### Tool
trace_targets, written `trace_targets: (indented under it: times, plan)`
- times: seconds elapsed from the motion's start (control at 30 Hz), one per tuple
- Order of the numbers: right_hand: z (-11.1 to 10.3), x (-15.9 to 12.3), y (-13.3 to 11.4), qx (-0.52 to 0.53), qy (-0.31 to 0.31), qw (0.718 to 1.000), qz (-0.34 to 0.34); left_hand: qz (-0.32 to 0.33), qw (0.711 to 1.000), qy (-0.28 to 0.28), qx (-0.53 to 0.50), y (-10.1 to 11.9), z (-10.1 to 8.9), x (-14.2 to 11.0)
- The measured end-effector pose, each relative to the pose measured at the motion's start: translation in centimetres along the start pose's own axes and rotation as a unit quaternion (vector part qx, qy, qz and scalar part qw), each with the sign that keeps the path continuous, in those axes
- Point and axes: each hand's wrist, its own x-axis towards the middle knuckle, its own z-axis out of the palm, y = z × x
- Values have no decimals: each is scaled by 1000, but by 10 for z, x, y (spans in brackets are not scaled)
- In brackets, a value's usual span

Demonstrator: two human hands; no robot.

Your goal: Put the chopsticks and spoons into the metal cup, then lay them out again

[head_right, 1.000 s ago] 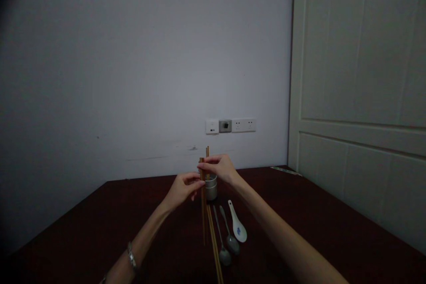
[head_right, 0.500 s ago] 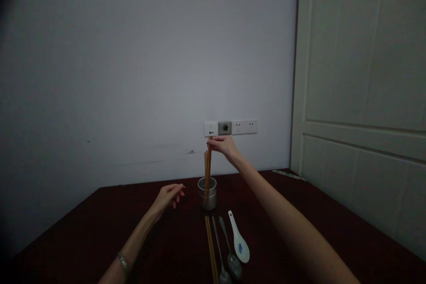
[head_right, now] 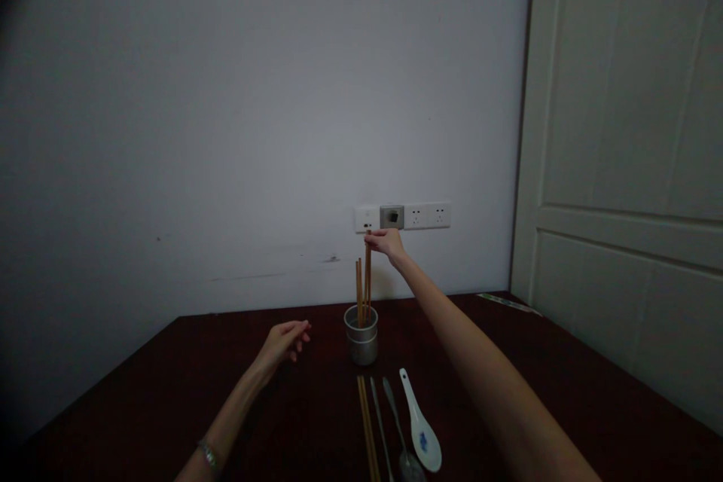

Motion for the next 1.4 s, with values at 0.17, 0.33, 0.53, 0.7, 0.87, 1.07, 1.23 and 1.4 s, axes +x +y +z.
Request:
trace_targets:
  times: [0.17,0.33,0.53,0.7,0.87,1.07,1.23,1.4]
  plan:
    - [-2,-2,28,-8,0,999,32,-7,1000,-4,0,-6,1,3]
    - [-2,-7,43,-15,-13,998,60,-13,1000,-16,0,-5,2,2]
    - [0,-13,50,-22,-25,996,81,-23,1000,-15,8,-5,4,1]
    - [0,-18,57,-24,-26,995,95,-24,1000,-18,5,-7,5,0]
    - [1,-22,61,-24,-31,994,104,-26,999,-22,6,-8,5,1]
    - [-1,-23,62,-28,-39,993,111,-19,999,-27,13,-10,5,1]
    - [-1,-22,61,-39,-41,992,115,-16,999,-30,23,-12,5,1]
    - [1,-23,60,-43,-48,990,124,-17,999,-27,28,-15,4,4]
